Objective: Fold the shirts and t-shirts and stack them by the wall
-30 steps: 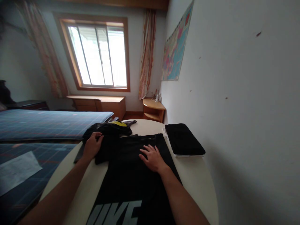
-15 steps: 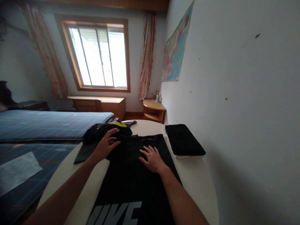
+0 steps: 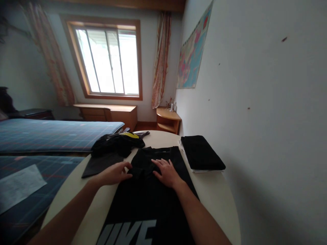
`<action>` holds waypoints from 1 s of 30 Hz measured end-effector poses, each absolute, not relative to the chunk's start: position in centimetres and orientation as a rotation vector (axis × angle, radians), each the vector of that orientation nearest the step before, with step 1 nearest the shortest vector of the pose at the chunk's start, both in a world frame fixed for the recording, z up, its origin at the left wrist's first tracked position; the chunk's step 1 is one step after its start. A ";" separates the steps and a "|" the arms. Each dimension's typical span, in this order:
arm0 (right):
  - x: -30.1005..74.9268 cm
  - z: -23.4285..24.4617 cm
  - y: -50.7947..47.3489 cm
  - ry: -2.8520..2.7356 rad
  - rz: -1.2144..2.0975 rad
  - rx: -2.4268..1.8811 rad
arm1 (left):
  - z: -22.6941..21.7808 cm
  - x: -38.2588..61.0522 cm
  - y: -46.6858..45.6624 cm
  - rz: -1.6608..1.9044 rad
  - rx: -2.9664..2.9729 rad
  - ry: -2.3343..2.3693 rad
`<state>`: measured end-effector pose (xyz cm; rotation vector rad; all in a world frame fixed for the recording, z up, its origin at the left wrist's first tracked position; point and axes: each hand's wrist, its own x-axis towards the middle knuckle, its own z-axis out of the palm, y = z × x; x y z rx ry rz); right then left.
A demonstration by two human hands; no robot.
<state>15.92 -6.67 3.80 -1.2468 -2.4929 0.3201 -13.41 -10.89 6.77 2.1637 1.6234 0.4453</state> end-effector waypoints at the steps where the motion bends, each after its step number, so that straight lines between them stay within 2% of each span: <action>1: 15.8 3.9 -6.6 -2.497 0.316 -1.207 | 6.7 -13.2 -11.4 0.423 2.193 1.610; 6: 15.1 4.5 -5.9 -2.440 0.304 -1.159 | 6.6 -12.5 -12.6 0.472 2.325 1.526; 11: 15.7 5.2 -5.6 -2.282 0.291 -1.292 | 6.6 -12.6 -12.3 0.482 2.394 1.422; 17: 16.2 5.1 -5.6 -2.386 0.218 -1.316 | 6.8 -12.7 -12.1 0.398 2.434 1.368; 24: 13.5 5.4 -6.0 -2.512 0.251 -1.005 | 6.7 -13.3 -11.8 0.339 2.415 1.338; 30: 9.4 5.6 -3.0 -2.363 0.328 -1.296 | 7.0 -13.3 -11.8 0.333 2.306 1.738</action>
